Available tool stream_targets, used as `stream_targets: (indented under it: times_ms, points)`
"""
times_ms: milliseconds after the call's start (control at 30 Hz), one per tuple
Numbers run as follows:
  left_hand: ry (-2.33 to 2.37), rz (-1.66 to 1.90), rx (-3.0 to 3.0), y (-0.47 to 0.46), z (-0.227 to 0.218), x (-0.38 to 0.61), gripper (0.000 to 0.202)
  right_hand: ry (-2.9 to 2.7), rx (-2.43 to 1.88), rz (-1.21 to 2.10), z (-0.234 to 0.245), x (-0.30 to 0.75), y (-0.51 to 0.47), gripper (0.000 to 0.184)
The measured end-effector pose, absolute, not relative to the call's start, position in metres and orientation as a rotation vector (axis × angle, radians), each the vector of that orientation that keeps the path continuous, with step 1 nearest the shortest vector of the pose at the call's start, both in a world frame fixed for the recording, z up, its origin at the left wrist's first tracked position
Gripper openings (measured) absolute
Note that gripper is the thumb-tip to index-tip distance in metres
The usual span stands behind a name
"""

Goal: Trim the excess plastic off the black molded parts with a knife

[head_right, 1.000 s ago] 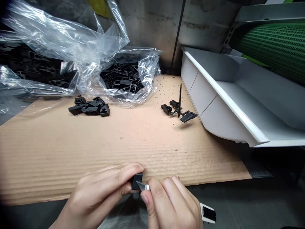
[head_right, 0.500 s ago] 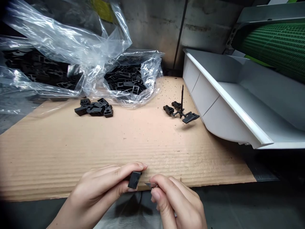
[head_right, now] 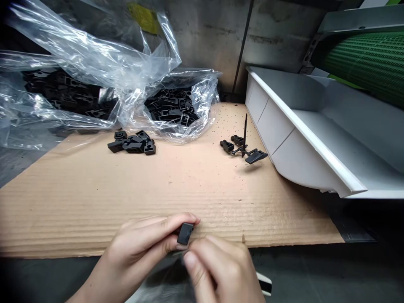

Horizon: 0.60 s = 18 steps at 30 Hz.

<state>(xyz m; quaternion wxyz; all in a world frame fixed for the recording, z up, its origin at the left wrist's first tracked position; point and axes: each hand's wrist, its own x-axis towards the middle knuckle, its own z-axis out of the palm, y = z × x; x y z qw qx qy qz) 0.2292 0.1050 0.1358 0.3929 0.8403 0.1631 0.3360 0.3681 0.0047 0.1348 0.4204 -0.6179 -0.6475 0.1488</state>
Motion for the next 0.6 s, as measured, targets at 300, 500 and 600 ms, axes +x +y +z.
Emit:
stream_targets:
  times_ms: [300, 500, 600]
  points:
    - [0.271, 0.689, 1.995, 0.106, 0.138, 0.227, 0.019, -1.295, -1.639, 0.440, 0.141, 0.369, 0.012, 0.013]
    - [0.374, 0.605, 1.848, 0.106, 0.144, 0.218, 0.021, -1.274, -1.666, 0.262, 0.141, 0.381, 0.008, 0.002]
    - [0.447, 0.566, 1.694, 0.105, 0.144, 0.217, 0.027, -1.371, -1.622, 0.155, 0.136, 0.381, 0.001, 0.014]
